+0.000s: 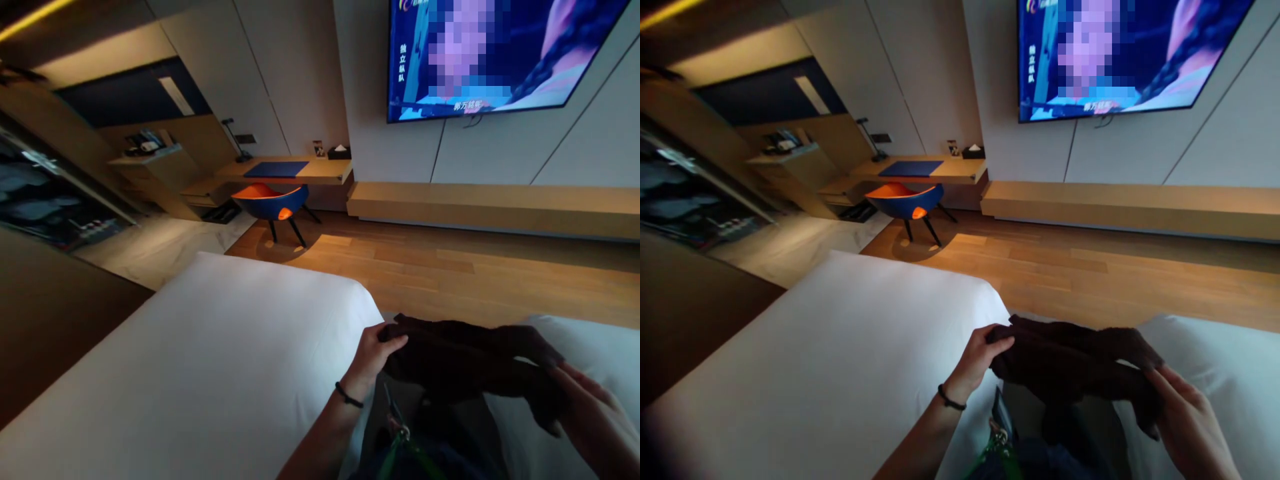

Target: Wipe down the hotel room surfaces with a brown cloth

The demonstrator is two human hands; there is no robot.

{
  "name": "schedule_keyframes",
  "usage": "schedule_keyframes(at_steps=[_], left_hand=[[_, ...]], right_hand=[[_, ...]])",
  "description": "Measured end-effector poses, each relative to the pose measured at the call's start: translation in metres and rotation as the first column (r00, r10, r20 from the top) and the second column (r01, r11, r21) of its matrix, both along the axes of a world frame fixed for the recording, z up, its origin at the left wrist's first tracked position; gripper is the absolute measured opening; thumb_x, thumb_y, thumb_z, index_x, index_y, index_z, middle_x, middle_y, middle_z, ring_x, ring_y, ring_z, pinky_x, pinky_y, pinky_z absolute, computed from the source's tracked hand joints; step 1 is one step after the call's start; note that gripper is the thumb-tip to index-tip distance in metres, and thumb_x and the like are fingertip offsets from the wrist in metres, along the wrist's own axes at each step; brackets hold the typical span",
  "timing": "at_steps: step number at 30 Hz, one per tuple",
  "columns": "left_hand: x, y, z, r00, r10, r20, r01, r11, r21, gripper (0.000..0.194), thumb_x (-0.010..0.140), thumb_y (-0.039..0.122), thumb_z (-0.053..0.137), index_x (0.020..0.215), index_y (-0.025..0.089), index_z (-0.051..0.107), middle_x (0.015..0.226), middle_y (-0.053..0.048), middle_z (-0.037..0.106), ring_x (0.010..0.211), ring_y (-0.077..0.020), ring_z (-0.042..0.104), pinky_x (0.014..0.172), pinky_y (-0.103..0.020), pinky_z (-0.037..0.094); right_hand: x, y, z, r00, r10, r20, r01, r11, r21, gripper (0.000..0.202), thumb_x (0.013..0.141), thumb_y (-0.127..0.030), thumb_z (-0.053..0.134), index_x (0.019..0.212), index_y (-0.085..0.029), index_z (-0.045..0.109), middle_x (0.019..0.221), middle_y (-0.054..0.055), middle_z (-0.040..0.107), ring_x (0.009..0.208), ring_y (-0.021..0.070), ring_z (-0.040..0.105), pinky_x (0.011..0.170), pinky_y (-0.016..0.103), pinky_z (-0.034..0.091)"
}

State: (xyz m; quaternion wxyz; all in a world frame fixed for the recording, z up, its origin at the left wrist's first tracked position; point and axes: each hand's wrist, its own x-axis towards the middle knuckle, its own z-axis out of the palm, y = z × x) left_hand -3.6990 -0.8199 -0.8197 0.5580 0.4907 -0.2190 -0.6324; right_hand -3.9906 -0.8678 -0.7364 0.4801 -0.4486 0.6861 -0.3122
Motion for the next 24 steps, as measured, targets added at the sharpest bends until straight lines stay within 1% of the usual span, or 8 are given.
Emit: schedule_keyframes(at_steps=[3, 5, 10, 14, 17, 20, 22, 24], left_hand=[[0.015, -0.083, -0.007, 0.997, -0.002, 0.079, 0.007, 0.998, -0.062, 0.028, 0.066, 0.038, 0.077, 0.074, 0.013, 0.069, 0.071, -0.001, 0.064, 0.069, -0.0133, 0.054, 0.066, -0.023, 0.040], [0.027, -0.141, -0.014, 0.987, 0.025, 0.156, -0.009, 0.994, -0.105, 0.029, 0.067, 0.040, 0.076, 0.075, 0.013, 0.069, 0.072, 0.000, 0.064, 0.069, -0.0135, 0.055, 0.065, -0.023, 0.040], [0.077, -0.276, -0.029, 0.889, 0.195, 0.414, -0.170, 0.981, -0.098, 0.031, 0.071, 0.044, 0.071, 0.073, 0.014, 0.067, 0.068, 0.000, 0.063, 0.067, -0.0133, 0.055, 0.062, -0.022, 0.040], [0.132, -0.350, -0.032, 0.745, 0.285, 0.603, -0.303, 0.950, -0.075, 0.029, 0.075, 0.044, 0.067, 0.082, 0.016, 0.070, 0.077, -0.001, 0.068, 0.075, -0.0140, 0.060, 0.068, -0.021, 0.043], [0.176, -0.389, -0.038, 0.656, 0.315, 0.686, -0.375, 0.925, -0.066, 0.030, 0.075, 0.043, 0.067, 0.086, 0.016, 0.071, 0.083, -0.002, 0.070, 0.079, -0.0149, 0.061, 0.071, -0.022, 0.045], [0.221, -0.426, -0.050, 0.628, 0.324, 0.708, -0.408, 0.911, -0.055, 0.032, 0.076, 0.045, 0.065, 0.082, 0.015, 0.071, 0.074, -0.001, 0.068, 0.070, -0.0139, 0.059, 0.063, -0.022, 0.043], [0.252, -0.451, -0.057, 0.606, 0.335, 0.721, -0.420, 0.905, -0.068, 0.032, 0.076, 0.046, 0.064, 0.076, 0.015, 0.070, 0.067, 0.001, 0.064, 0.064, -0.0122, 0.056, 0.059, -0.021, 0.040], [0.285, -0.475, -0.062, 0.578, 0.344, 0.740, -0.427, 0.900, -0.085, 0.033, 0.076, 0.047, 0.065, 0.069, 0.015, 0.067, 0.061, 0.003, 0.059, 0.059, -0.0103, 0.051, 0.055, -0.021, 0.037]], right_hand=[[-0.001, -0.074, -0.018, 0.999, -0.041, -0.025, 0.043, 0.996, 0.078, 0.033, 0.055, -0.053, 0.071, 0.069, -0.023, 0.065, 0.071, 0.005, 0.068, 0.061, 0.0246, 0.063, 0.047, 0.028, 0.053], [0.013, -0.134, -0.029, 0.998, 0.026, -0.050, -0.020, 0.993, 0.114, 0.033, 0.053, -0.052, 0.072, 0.063, -0.022, 0.065, 0.071, 0.005, 0.069, 0.063, 0.0267, 0.064, 0.048, 0.030, 0.054], [0.082, -0.298, -0.039, 0.936, 0.350, -0.031, -0.347, 0.935, 0.070, 0.033, 0.067, -0.052, 0.070, 0.082, -0.022, 0.070, 0.074, 0.003, 0.068, 0.072, 0.0248, 0.065, 0.059, 0.028, 0.056], [0.147, -0.414, -0.036, 0.845, 0.525, -0.099, -0.515, 0.850, 0.105, 0.048, 0.071, -0.054, 0.067, 0.108, -0.024, 0.068, 0.067, 0.001, 0.063, 0.046, 0.0156, 0.054, 0.033, 0.021, 0.042], [0.199, -0.486, -0.045, 0.691, 0.718, -0.076, -0.687, 0.686, 0.239, 0.058, 0.077, -0.062, 0.059, 0.119, -0.022, 0.062, 0.061, -0.001, 0.056, 0.039, 0.0118, 0.046, 0.026, 0.017, 0.031], [0.254, -0.546, -0.060, 0.427, 0.903, -0.048, -0.838, 0.415, 0.354, 0.058, 0.078, -0.061, 0.063, 0.119, -0.021, 0.062, 0.063, 0.000, 0.058, 0.043, 0.0111, 0.047, 0.027, 0.014, 0.028], [0.289, -0.582, -0.066, 0.259, 0.966, -0.015, -0.903, 0.248, 0.352, 0.052, 0.076, -0.057, 0.068, 0.112, -0.019, 0.066, 0.070, 0.003, 0.063, 0.050, 0.0116, 0.053, 0.033, 0.014, 0.036], [0.323, -0.617, -0.067, 0.139, 0.989, 0.050, -0.948, 0.118, 0.297, 0.043, 0.076, -0.051, 0.071, 0.103, -0.018, 0.070, 0.080, 0.005, 0.066, 0.067, 0.0151, 0.061, 0.051, 0.016, 0.049]])
